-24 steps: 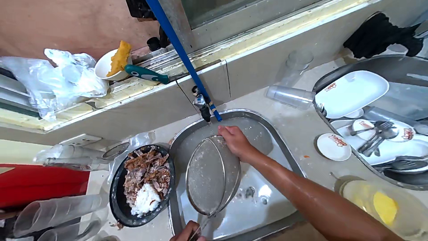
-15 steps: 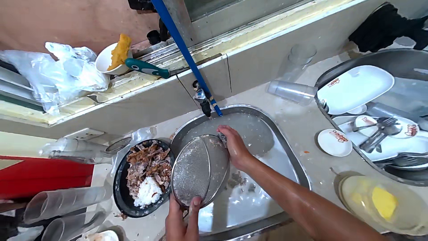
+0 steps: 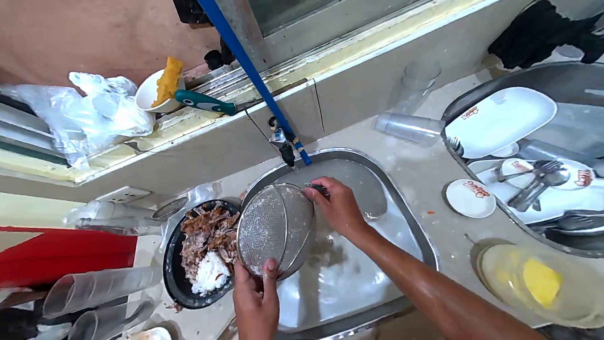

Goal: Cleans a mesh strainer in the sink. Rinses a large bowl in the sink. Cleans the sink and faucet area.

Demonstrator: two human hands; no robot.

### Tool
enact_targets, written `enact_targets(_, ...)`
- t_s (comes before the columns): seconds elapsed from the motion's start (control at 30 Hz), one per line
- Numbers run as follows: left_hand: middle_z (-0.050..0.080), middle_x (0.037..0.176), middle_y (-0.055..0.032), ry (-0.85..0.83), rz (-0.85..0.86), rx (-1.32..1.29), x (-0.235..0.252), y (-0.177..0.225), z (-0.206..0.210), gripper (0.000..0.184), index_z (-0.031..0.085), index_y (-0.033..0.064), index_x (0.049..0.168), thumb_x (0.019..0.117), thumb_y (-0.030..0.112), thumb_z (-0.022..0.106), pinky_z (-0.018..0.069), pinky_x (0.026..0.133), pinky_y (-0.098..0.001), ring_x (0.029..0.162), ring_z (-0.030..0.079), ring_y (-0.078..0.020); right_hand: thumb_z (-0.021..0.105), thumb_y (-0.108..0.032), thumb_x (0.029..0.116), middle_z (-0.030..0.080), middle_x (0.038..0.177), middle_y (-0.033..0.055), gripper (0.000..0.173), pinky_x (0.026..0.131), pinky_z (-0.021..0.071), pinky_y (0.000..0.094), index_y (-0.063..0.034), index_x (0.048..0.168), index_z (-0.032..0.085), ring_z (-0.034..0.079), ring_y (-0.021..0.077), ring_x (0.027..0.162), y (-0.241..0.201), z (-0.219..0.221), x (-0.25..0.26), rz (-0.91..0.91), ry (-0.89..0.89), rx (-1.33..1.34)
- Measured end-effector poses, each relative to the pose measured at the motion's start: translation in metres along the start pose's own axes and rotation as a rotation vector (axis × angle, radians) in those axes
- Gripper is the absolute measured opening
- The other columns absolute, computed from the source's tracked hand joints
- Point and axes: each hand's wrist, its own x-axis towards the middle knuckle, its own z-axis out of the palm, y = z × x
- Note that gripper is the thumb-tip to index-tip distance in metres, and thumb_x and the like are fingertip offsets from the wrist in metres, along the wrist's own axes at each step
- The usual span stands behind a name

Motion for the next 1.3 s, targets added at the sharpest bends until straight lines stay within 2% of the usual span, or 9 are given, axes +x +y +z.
enact_targets(0.1, 0.066, 0.119, -0.0166, 0.006, 0.004, 0.126, -0.002, -0.002, 0.012, 0.094, 0.032, -0.0163, 0.143, 0.0879, 0.046, 0.076, 0.0616, 0.089, -0.0273, 0.103, 0.07, -0.0085, 0.069, -0.026, 0.1007, 0.073, 0.111, 0.0085, 0.035, 0.083, 0.0622, 0.0419, -0.012, 0.133, 0.066, 0.073, 0.0185, 0.091, -0.014, -0.004, -0.003, 0.169, -0.057, 0.115)
enact_targets(0.17, 0.069, 0.114, -0.0155, 0.002, 0.019, 0.211, -0.002, -0.006, 0.019, 0.095, 0.036, -0.0153, 0.14, 0.0838, 0.047, 0.079, 0.062, 0.088, -0.0281, 0.099, 0.071, -0.008, 0.073, -0.025, 0.0975, 0.074, 0.103, 0.0074, 0.029, 0.077, 0.0627, 0.04, -0.0092, 0.121, 0.069, 0.073, 0.0178, 0.084, -0.028, -0.002, -0.004, 0.207, -0.038, 0.221)
enact_targets(0.3, 0.067, 0.116, -0.0166, 0.029, 0.049, 0.197, -0.001, -0.001, 0.019, 0.09, 0.037, -0.0162, 0.139, 0.086, 0.043, 0.079, 0.0606, 0.091, -0.027, 0.102, 0.07, -0.0083, 0.072, -0.018, 0.0975, 0.075, 0.105, -0.0011, 0.015, 0.082, 0.0634, 0.0305, -0.0112, 0.111, 0.074, 0.072, 0.0088, 0.091, -0.038, 0.013, -0.005, -0.031, 0.005, 0.309)
enact_targets(0.5, 0.068, 0.115, -0.0151, 0.04, -0.038, 0.057, -0.009, -0.012, 0.017, 0.087, 0.036, -0.0153, 0.14, 0.085, 0.034, 0.081, 0.063, 0.087, -0.028, 0.098, 0.072, -0.01, 0.072, -0.018, 0.0973, 0.074, 0.103, 0.0026, 0.013, 0.088, 0.0595, 0.0365, -0.0108, 0.107, 0.076, 0.07, 0.0134, 0.097, -0.014, 0.019, 0.005, -0.044, 0.016, 0.182)
enact_targets(0.7, 0.071, 0.112, -0.01, 0.061, -0.065, 0.004, 0.023, -0.015, 0.03, 0.076, 0.045, -0.0079, 0.139, 0.0874, 0.038, 0.078, 0.0639, 0.085, -0.0305, 0.097, 0.072, -0.0115, 0.071, -0.013, 0.097, 0.074, 0.107, 0.0021, 0.014, 0.092, 0.0589, 0.0337, -0.0092, 0.11, 0.076, 0.068, 0.0128, 0.102, -0.002, 0.031, 0.022, -0.324, 0.032, 0.264)
enact_targets(0.87, 0.069, 0.121, -0.0103, -0.04, -0.121, 0.104, 0.059, -0.045, 0.043, 0.079, 0.047, -0.0038, 0.142, 0.0872, 0.044, 0.078, 0.0586, 0.098, -0.0319, 0.109, 0.069, -0.0109, 0.072, -0.029, 0.0973, 0.076, 0.094, 0.0052, 0.025, 0.081, 0.0603, 0.0395, -0.0096, 0.111, 0.077, 0.071, 0.0151, 0.084, 0.05, 0.006, 0.058, 0.056, -0.039, 0.026)
enact_targets(0.93, 0.07, 0.118, -0.0084, -0.073, -0.143, 0.114, 0.073, -0.043, 0.049, 0.075, 0.051, -0.0013, 0.138, 0.0872, 0.048, 0.077, 0.0598, 0.095, -0.0322, 0.106, 0.07, -0.0107, 0.075, -0.03, 0.0954, 0.076, 0.093, 0.0075, 0.029, 0.079, 0.0609, 0.0407, -0.0084, 0.115, 0.076, 0.071, 0.0169, 0.08, 0.044, 0.007, 0.075, 0.085, 0.016, 0.107)
enact_targets(1.1, 0.071, 0.114, -0.0072, -0.139, -0.17, 0.097, 0.109, -0.029, 0.058, 0.065, 0.054, 0.0029, 0.137, 0.0913, 0.044, 0.076, 0.0606, 0.09, -0.0339, 0.102, 0.07, -0.0113, 0.059, -0.013, 0.1035, 0.072, 0.123, 0.0123, 0.028, 0.103, 0.0554, 0.0433, -0.0057, 0.128, 0.071, 0.07, 0.021, 0.112, 0.042, 0.03, 0.107, -0.06, -0.191, 0.117)
enact_targets(1.3, 0.072, 0.101, -0.0086, -0.061, -0.257, 0.071, 0.107, -0.036, 0.068, 0.055, 0.061, 0.0007, 0.125, 0.0909, 0.039, 0.078, 0.0625, 0.079, -0.036, 0.088, 0.072, -0.0144, 0.057, -0.005, 0.1024, 0.072, 0.111, 0.0121, 0.023, 0.092, 0.0585, 0.0456, -0.008, 0.118, 0.073, 0.071, 0.0245, 0.1, 0.05, 0.019, 0.056, -0.087, -0.12, -0.066)
